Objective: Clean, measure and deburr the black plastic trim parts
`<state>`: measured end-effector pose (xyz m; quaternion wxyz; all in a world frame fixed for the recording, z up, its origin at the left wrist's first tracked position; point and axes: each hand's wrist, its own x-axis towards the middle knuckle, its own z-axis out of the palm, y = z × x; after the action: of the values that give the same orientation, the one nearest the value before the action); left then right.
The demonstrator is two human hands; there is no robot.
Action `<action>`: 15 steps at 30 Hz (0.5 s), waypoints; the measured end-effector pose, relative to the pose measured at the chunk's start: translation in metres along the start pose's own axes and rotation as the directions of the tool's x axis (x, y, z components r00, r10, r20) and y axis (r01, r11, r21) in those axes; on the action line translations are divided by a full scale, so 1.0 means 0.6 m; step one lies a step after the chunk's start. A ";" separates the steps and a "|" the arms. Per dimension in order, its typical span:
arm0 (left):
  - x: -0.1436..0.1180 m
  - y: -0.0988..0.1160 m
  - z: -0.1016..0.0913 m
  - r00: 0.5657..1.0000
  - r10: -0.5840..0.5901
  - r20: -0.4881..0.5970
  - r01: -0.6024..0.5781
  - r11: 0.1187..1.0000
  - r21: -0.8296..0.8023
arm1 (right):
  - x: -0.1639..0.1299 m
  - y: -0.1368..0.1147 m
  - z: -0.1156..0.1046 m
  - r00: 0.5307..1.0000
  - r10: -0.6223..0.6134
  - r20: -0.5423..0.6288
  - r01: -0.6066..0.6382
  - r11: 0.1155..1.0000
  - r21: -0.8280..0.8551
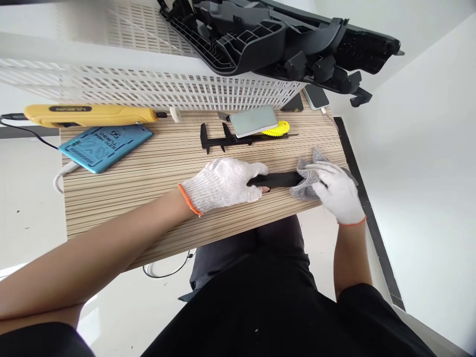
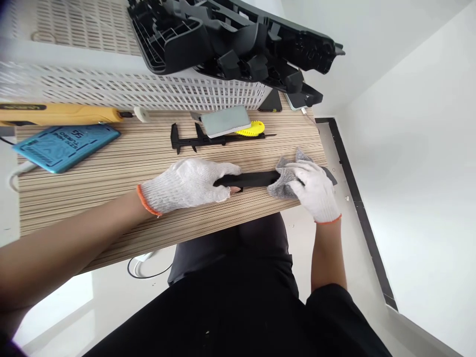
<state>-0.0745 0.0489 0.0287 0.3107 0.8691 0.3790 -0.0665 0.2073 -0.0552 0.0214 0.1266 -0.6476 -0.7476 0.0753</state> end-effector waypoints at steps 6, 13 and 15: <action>0.001 0.001 0.002 1.000 -0.007 -0.021 0.008 1.000 0.020 | 0.025 0.004 0.003 1.000 0.004 0.006 -0.004 1.000 0.008; 0.006 -0.020 0.012 0.989 -0.015 -0.150 0.020 0.999 0.032 | 0.039 -0.112 0.041 0.982 0.063 -0.176 -0.052 0.996 0.067; 0.007 -0.025 0.015 0.981 -0.071 -0.181 0.060 0.996 -0.063 | 0.037 -0.157 0.040 0.980 0.007 -0.201 0.006 0.998 0.065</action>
<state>-0.0809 0.0537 0.0129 0.2972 0.8493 0.4360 0.0143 0.1081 -0.0460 0.0268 0.2228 -0.6475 -0.7280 0.0339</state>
